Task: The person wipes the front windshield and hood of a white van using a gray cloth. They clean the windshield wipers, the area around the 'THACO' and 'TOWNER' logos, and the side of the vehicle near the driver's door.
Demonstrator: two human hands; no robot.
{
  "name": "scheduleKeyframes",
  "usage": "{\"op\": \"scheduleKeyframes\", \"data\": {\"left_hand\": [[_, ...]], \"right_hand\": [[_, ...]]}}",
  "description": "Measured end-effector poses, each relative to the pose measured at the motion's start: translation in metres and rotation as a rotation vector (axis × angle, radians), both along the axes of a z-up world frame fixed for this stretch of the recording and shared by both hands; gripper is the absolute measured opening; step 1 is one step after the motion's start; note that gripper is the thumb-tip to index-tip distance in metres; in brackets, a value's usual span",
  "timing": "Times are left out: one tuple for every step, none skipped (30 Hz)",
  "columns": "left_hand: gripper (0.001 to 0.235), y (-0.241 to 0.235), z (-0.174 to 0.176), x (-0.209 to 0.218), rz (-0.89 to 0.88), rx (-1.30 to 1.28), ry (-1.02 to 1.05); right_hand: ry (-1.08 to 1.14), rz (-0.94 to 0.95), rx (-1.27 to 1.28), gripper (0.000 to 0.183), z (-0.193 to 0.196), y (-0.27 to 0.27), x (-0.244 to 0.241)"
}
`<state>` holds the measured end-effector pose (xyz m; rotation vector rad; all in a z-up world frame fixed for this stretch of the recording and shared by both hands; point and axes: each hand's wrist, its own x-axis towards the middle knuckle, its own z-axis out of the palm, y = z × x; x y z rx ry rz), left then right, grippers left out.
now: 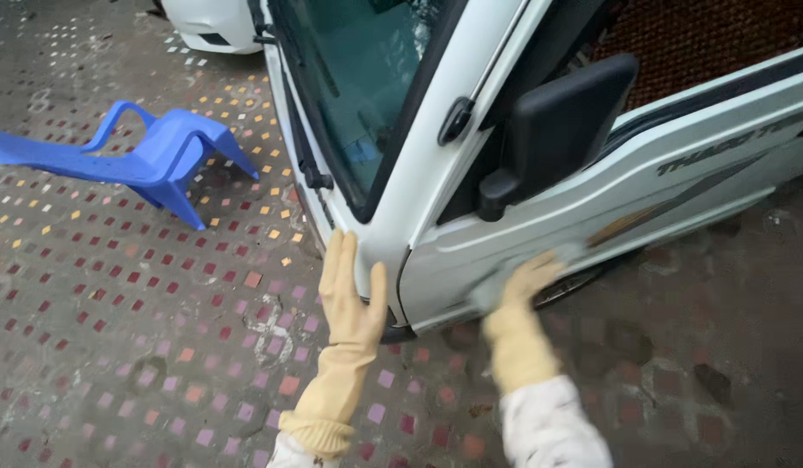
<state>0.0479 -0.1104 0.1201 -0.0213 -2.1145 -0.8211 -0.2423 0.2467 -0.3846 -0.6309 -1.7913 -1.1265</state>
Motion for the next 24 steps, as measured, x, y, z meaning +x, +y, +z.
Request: {"op": "scheduleKeyframes", "data": {"left_hand": [[0.063, 0.000, -0.006, -0.001, -0.005, -0.001, -0.002], [0.064, -0.002, -0.012, 0.000, 0.000, 0.012, -0.036], [0.065, -0.004, -0.018, 0.001, 0.005, 0.024, -0.071], [0.065, -0.004, -0.021, 0.003, -0.002, 0.019, -0.081], [0.062, -0.005, -0.023, 0.006, -0.016, 0.027, -0.072], [0.060, -0.005, -0.024, 0.007, -0.025, 0.036, -0.055], [0.060, -0.007, -0.026, 0.011, -0.027, 0.033, -0.057], [0.059, -0.009, -0.027, 0.016, -0.024, 0.058, -0.041], [0.059, -0.012, -0.028, 0.022, -0.021, 0.082, -0.024], [0.059, -0.018, -0.028, 0.027, -0.013, 0.086, -0.017], [0.055, -0.025, -0.029, 0.032, 0.017, 0.079, -0.008], [0.053, -0.030, -0.029, 0.037, 0.045, 0.075, 0.002], [0.053, -0.033, -0.031, 0.039, 0.051, 0.083, 0.008], [0.052, -0.037, -0.032, 0.042, 0.059, 0.125, 0.016], [0.052, -0.041, -0.033, 0.046, 0.067, 0.167, 0.024], [0.052, -0.039, -0.030, 0.048, 0.067, 0.167, 0.036], [0.050, -0.037, -0.026, 0.051, 0.051, 0.174, 0.056], [0.047, -0.035, -0.022, 0.055, 0.037, 0.182, 0.075], [0.047, -0.037, -0.021, 0.058, 0.037, 0.184, 0.086], [0.048, -0.039, -0.021, 0.061, 0.015, 0.160, 0.064], [0.048, -0.041, -0.021, 0.064, -0.007, 0.135, 0.043], [0.048, -0.044, -0.019, 0.069, 0.001, 0.138, 0.054], [0.047, -0.047, -0.017, 0.074, -0.014, 0.142, 0.019], [0.045, -0.051, -0.015, 0.080, -0.029, 0.147, -0.017]], "right_hand": [[-0.002, -0.005, -0.001, 0.051, -0.022, -0.051, 0.022], [-0.203, 0.190, -0.630, 0.044, -0.045, -0.106, 0.051], [-0.393, 0.382, -1.264, 0.054, -0.065, -0.170, 0.080], [-0.396, 0.371, -1.272, 0.054, -0.078, -0.190, 0.109], [-0.586, 0.428, -1.544, 0.056, -0.091, -0.211, 0.137], [-0.778, 0.493, -1.808, 0.060, -0.100, -0.233, 0.158], [-0.777, 0.490, -1.812, 0.060, -0.071, -0.228, 0.157], [-0.669, 0.527, -1.882, 0.062, -0.041, -0.223, 0.156], [-0.558, 0.562, -1.947, 0.064, -0.011, -0.220, 0.155], [-0.563, 0.571, -1.940, 0.064, 0.040, -0.209, 0.163], [-0.390, 0.630, -2.025, 0.068, 0.096, -0.197, 0.158], [-0.210, 0.684, -2.099, 0.072, 0.157, -0.180, 0.145], [-0.215, 0.693, -2.090, 0.072, 0.229, -0.187, 0.153], [-0.024, 0.745, -2.159, 0.076, 0.304, -0.191, 0.165], [0.172, 0.795, -2.218, 0.081, 0.382, -0.189, 0.183], [0.177, 0.808, -2.214, 0.081, 0.380, -0.202, 0.188], [0.219, 1.173, -1.799, 0.079, 0.378, -0.215, 0.193], [0.249, 1.463, -1.341, 0.078, 0.376, -0.228, 0.198], [0.254, 1.471, -1.333, 0.078, 0.406, -0.239, 0.209], [-0.280, 1.447, -1.319, 0.048, 0.435, -0.250, 0.220], [-0.804, 1.365, -1.247, 0.066, 0.464, -0.262, 0.233], [-0.805, 1.376, -1.235, 0.066, 0.412, -0.276, 0.227], [-0.718, 1.443, -0.562, 0.027, 0.361, -0.274, 0.218], [-0.583, 1.410, 0.095, 0.066, 0.314, -0.259, 0.205]]}}
